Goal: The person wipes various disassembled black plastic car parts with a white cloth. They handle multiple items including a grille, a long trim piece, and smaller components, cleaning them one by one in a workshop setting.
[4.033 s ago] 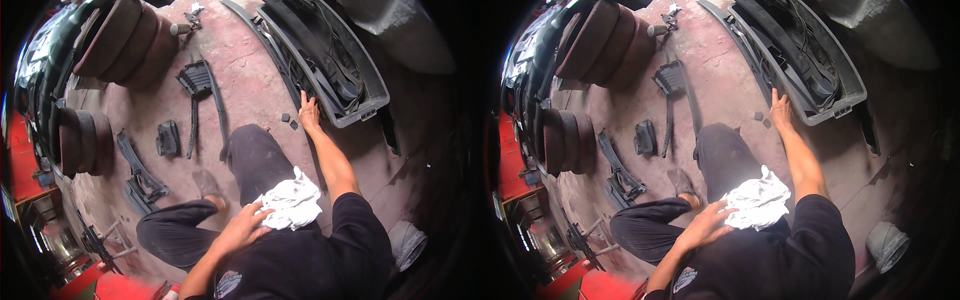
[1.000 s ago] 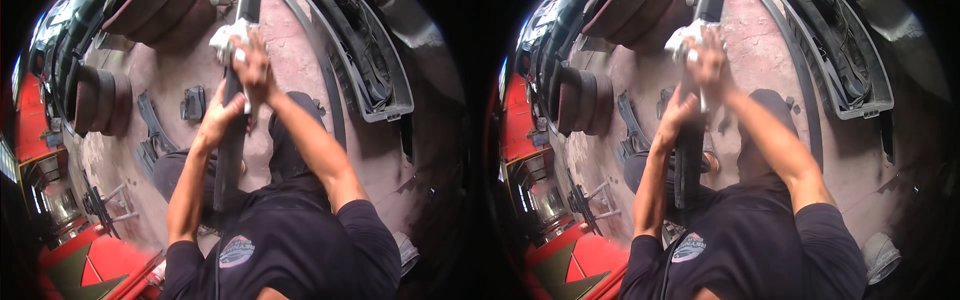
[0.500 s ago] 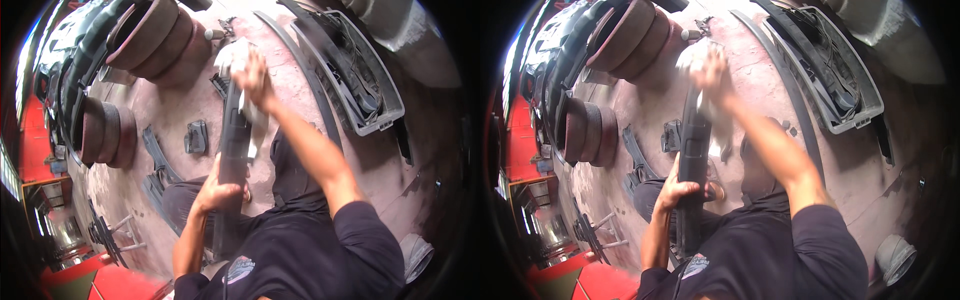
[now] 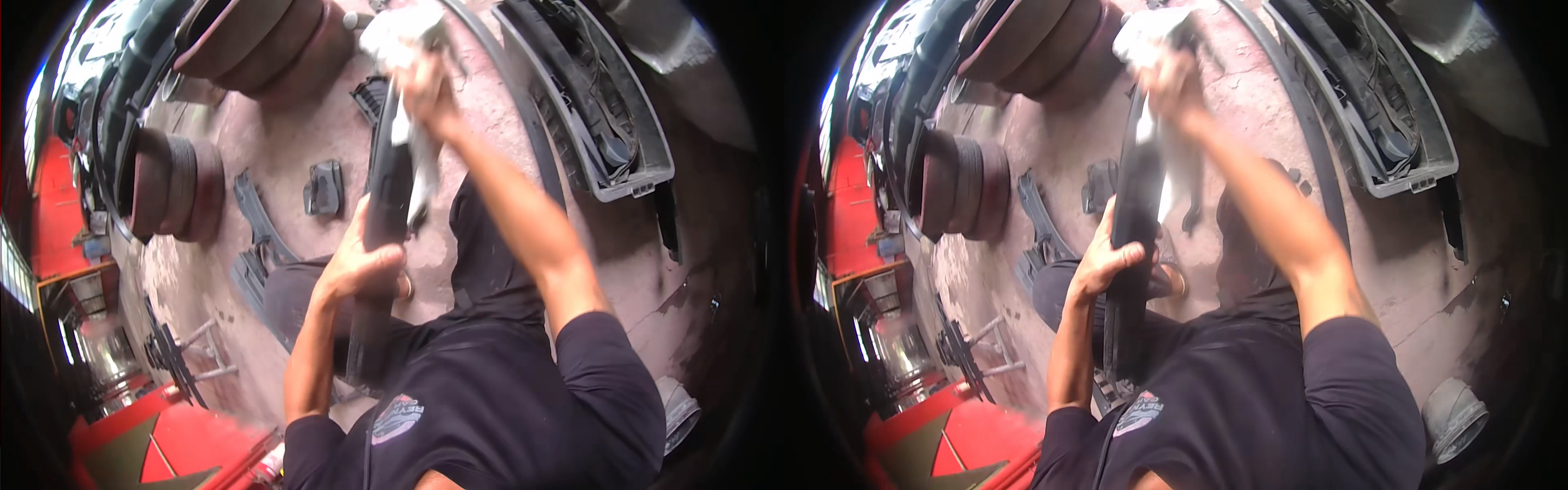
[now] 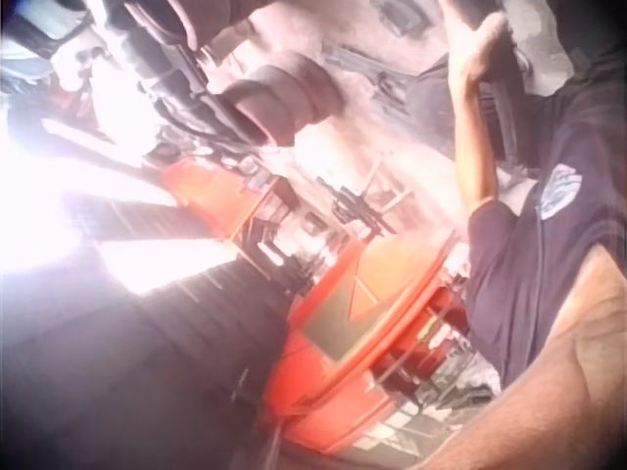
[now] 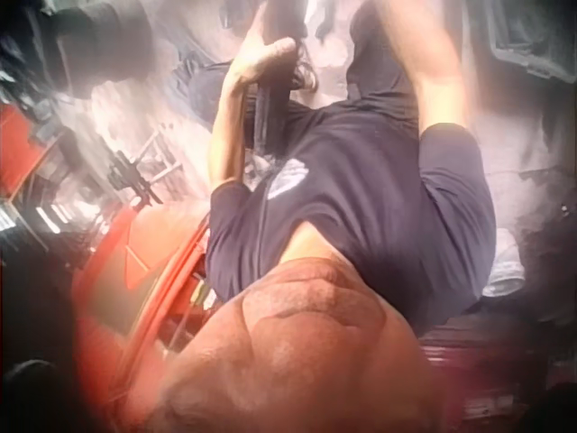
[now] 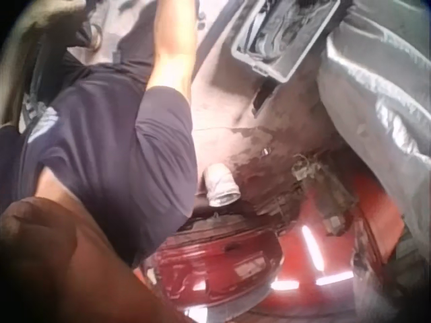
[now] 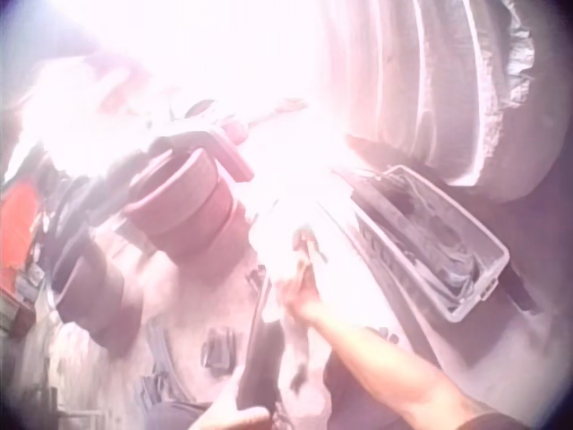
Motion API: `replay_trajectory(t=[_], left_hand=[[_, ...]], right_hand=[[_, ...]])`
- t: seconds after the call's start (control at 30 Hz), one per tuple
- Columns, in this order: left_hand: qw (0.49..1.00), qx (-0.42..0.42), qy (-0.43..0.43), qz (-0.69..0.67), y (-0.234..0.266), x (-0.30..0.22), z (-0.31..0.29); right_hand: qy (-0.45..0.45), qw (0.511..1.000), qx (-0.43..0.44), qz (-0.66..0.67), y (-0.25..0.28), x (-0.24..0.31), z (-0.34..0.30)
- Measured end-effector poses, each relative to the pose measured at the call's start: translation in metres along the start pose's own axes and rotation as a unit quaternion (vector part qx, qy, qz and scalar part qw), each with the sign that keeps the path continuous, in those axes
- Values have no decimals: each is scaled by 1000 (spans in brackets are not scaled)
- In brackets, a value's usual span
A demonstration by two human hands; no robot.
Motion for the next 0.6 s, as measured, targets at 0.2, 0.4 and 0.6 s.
replay_trajectory(t=[0.2,0.4,0.6], left_hand=[[984,-104,-122,-84,30,-31,30],[962,-81,-147,-215,68,-51,36],[943,-75,-138,-294,42,-41,64]], right_hand=[[158,986,26,-41,-26,119,-71],[208,930,289,94,55,161,-132],[408,902,45,-131,25,139,8]])
Point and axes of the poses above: each hand's wrist, its own z-axis towards the middle knuckle, its own y-axis out of the back of the hand, x = y × z, the point moved 6 cm from there along z, towards the middle knuckle, and after that the axes turned 14 degrees about y, right-handed, at the moved point
